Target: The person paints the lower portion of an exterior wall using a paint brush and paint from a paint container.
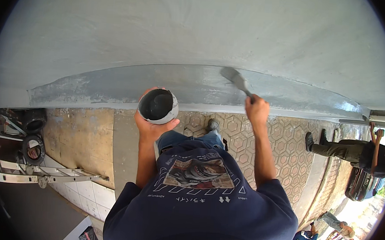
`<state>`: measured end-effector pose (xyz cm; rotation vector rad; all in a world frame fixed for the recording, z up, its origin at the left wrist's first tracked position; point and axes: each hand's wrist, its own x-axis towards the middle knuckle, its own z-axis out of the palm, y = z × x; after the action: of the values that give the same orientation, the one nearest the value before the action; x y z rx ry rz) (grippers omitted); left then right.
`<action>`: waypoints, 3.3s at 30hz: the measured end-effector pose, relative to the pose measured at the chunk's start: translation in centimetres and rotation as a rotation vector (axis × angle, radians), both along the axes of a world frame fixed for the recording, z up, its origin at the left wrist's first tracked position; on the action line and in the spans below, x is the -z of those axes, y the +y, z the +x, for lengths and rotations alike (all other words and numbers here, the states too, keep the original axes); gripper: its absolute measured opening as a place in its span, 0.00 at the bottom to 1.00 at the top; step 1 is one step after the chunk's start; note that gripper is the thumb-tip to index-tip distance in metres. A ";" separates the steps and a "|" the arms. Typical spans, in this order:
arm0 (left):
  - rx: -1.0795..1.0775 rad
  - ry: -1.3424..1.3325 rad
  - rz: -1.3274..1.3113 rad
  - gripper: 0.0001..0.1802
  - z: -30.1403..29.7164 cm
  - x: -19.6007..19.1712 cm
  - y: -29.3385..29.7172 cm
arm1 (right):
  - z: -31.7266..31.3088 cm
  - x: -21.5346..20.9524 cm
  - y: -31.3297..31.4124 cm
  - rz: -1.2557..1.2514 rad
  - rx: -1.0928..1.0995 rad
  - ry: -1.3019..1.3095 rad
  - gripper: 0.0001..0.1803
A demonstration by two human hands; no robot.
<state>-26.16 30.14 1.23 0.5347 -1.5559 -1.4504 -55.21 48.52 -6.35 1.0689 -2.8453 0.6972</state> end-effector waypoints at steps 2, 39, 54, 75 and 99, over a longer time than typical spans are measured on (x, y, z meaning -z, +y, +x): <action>0.029 0.018 -0.014 0.49 1.9 -0.1 -2.8 | -2.1 -0.1 2.6 0.069 0.187 0.167 0.11; 0.184 -0.102 0.005 0.51 29.2 0.5 -22.4 | 26.6 1.3 -20.5 0.278 0.336 0.164 0.10; 0.287 -0.067 -0.086 0.50 29.9 0.5 -23.8 | 29.1 0.7 -17.6 0.204 0.247 0.058 0.17; 0.403 -0.086 -0.089 0.52 28.9 0.3 -22.4 | 45.3 2.3 -32.9 -0.001 -0.311 -0.147 0.12; 0.259 -0.039 0.030 0.49 31.3 -1.7 -24.8 | 35.3 -0.6 -28.2 0.208 0.181 0.052 0.12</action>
<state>5.10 5.36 2.89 0.3910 -1.6852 -1.6680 -19.91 20.29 -5.72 0.8189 -2.9695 0.3630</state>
